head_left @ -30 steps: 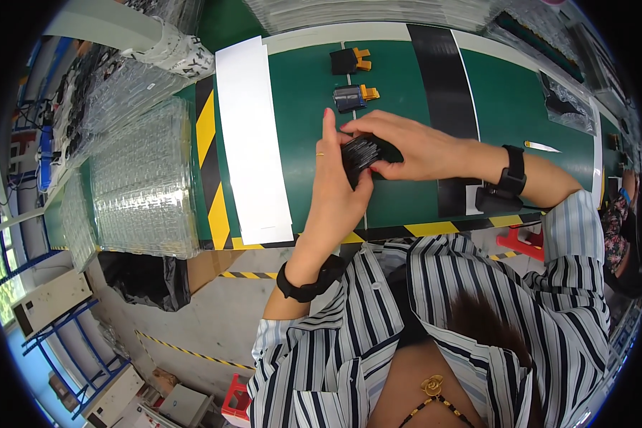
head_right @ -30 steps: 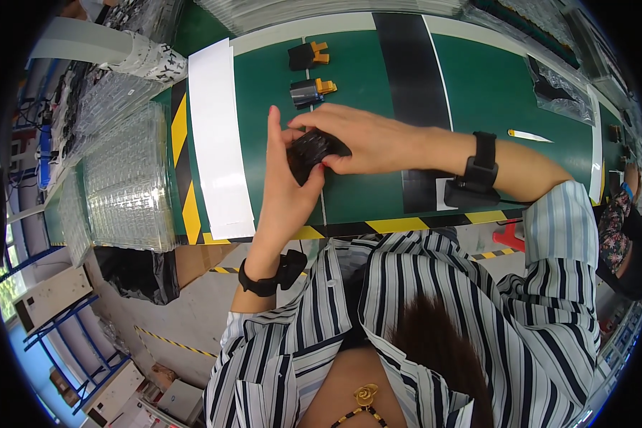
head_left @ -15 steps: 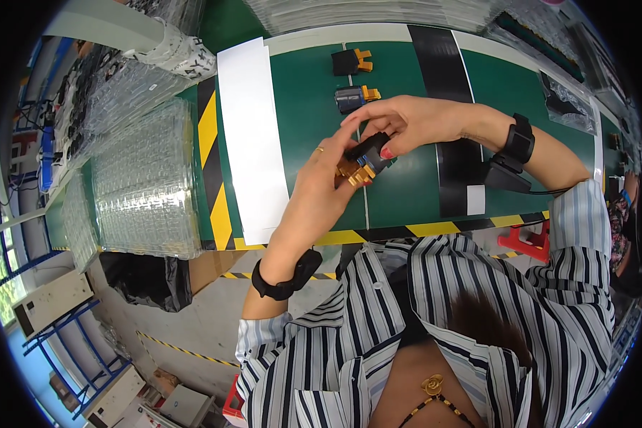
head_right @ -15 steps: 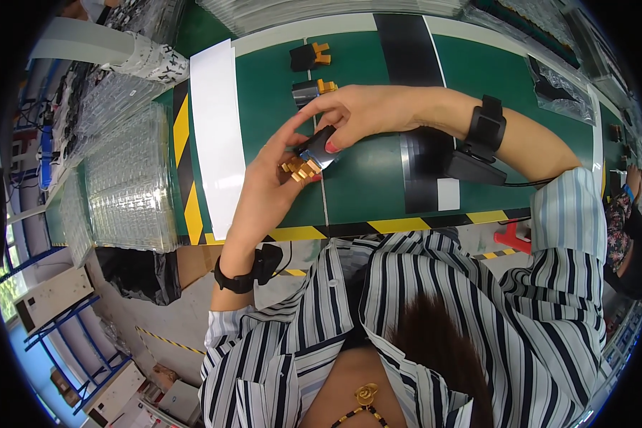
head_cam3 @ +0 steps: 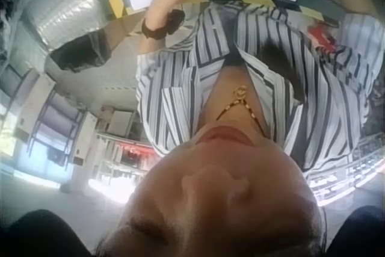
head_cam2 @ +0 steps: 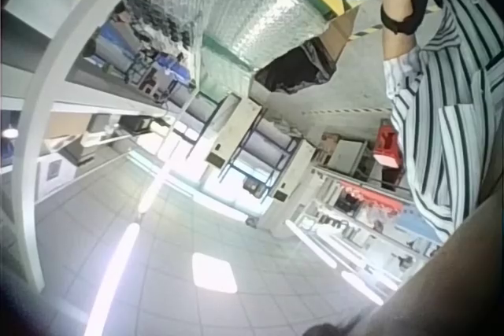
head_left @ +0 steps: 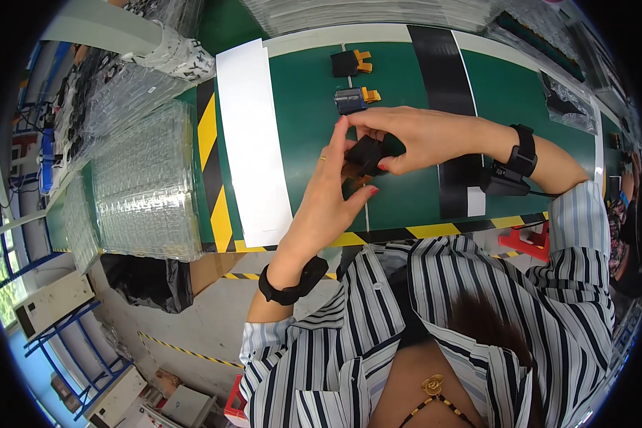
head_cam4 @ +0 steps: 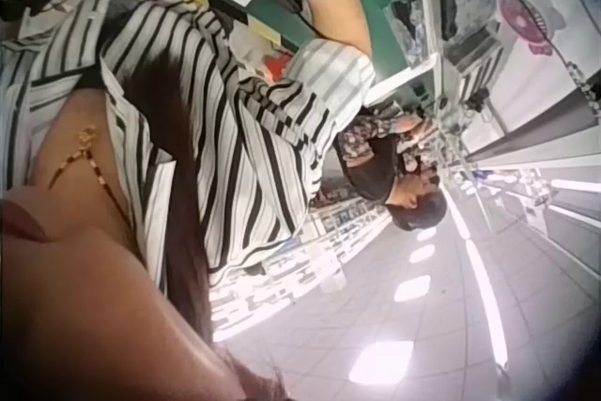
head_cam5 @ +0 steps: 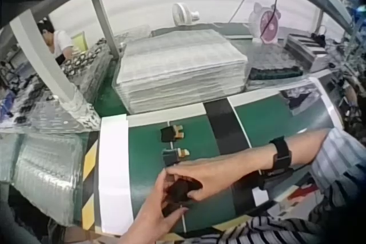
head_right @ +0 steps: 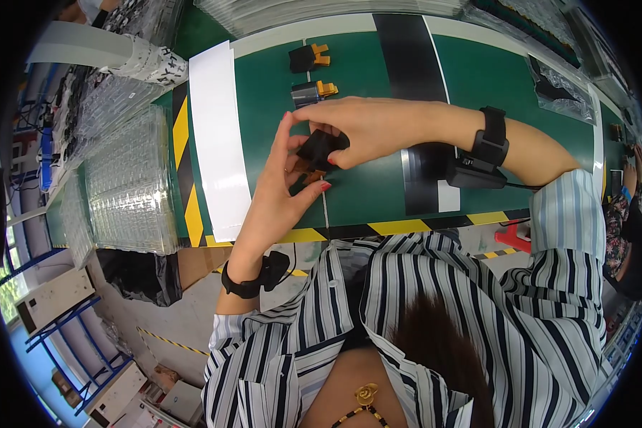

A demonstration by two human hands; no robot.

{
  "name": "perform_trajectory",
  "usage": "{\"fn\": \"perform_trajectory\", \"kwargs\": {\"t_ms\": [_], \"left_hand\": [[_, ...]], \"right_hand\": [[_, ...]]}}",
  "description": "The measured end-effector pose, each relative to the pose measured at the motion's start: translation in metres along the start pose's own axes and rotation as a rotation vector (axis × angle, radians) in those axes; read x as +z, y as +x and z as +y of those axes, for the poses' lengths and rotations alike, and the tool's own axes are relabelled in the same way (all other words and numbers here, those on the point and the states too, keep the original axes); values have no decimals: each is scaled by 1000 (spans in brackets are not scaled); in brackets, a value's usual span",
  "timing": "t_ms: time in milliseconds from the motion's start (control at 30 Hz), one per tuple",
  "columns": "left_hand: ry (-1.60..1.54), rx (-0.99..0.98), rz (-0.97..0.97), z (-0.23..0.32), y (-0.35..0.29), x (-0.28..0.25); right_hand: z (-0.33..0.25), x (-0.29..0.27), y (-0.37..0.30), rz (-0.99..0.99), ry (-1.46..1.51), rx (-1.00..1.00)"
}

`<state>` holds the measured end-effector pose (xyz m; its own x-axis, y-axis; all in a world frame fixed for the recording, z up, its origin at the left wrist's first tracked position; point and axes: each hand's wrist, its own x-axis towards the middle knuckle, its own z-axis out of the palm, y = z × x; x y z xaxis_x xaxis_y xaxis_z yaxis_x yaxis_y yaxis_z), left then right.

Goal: Manually assemble small electronic components at a production station.

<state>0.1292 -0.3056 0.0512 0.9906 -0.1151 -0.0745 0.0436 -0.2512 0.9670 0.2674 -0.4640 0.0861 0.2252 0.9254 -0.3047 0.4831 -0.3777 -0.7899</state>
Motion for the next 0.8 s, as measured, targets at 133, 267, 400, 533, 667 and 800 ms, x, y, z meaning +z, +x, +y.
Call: {"fn": "perform_trajectory", "kwargs": {"t_ms": [133,267,400,533,667,800], "left_hand": [[-13,-9,34,-9,-3,3],[-3,-14,85,-14,-5,6],[42,15,57,-5,-6,4],[273,134,147,3,-4,-3],[244,153,166,-5,-5,4],[349,214,189,-8,0,18]], "right_hand": [[7,13,-3,65,-73,-93],[18,25,-3,163,-93,-214],[18,22,-2,124,-109,-258],[27,20,-3,191,-364,-402],[32,23,-3,275,-501,-509],[32,28,-5,285,-417,-464]]}}
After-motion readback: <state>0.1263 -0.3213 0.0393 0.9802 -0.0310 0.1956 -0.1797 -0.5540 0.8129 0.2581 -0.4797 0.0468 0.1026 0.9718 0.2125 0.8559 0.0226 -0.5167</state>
